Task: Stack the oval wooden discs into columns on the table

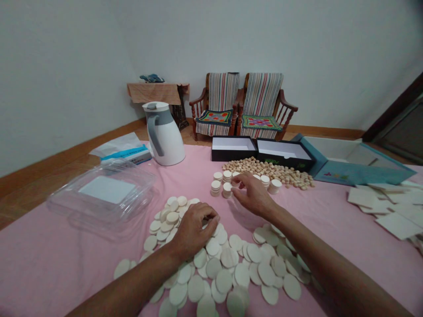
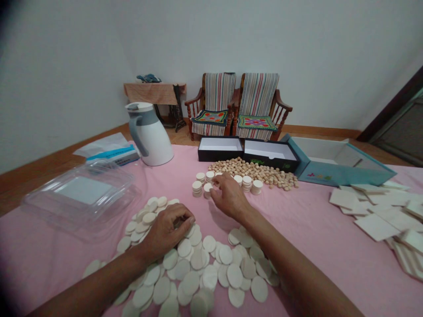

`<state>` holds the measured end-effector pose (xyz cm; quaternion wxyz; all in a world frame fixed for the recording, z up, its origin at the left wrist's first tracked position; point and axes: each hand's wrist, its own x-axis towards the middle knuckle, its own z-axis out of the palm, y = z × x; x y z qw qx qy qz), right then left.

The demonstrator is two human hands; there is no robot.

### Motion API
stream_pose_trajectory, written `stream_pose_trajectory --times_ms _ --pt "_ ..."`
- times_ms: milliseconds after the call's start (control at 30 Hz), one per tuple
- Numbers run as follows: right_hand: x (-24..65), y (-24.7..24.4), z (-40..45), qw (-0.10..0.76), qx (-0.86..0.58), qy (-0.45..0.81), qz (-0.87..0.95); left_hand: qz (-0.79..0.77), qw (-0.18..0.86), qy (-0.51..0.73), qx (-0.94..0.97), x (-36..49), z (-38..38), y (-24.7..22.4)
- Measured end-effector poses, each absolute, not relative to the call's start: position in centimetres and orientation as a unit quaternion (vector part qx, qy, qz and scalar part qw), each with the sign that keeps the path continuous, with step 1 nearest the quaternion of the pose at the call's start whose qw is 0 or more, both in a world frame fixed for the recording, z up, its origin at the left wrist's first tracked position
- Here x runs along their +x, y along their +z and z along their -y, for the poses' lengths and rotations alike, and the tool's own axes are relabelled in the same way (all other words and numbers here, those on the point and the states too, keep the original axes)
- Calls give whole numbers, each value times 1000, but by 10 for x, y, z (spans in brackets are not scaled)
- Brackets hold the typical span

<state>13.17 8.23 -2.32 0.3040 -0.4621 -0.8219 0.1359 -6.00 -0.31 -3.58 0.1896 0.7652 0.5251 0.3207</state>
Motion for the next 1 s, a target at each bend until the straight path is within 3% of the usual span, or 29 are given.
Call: stream_pose_trajectory --times_ms 67,233,467,600,833,1000 --pt "139 -16 -70 271 -447 175 834 -524 189 323 765 -60 3 -36" --pt "152 -6 -29 72 -342 312 883 -525 179 319 769 -59 2 -36" --pt "143 -5 -5 17 -348 280 894 -525 174 321 769 -58 2 -36" --pt "141 -7 -9 58 -358 271 892 -523 176 319 771 -59 3 -35" --pt "132 -12 -57 281 -427 183 840 -520 187 320 769 -61 3 -38" --pt "121 -16 -83 310 -461 132 821 -523 189 323 766 -61 2 -39"
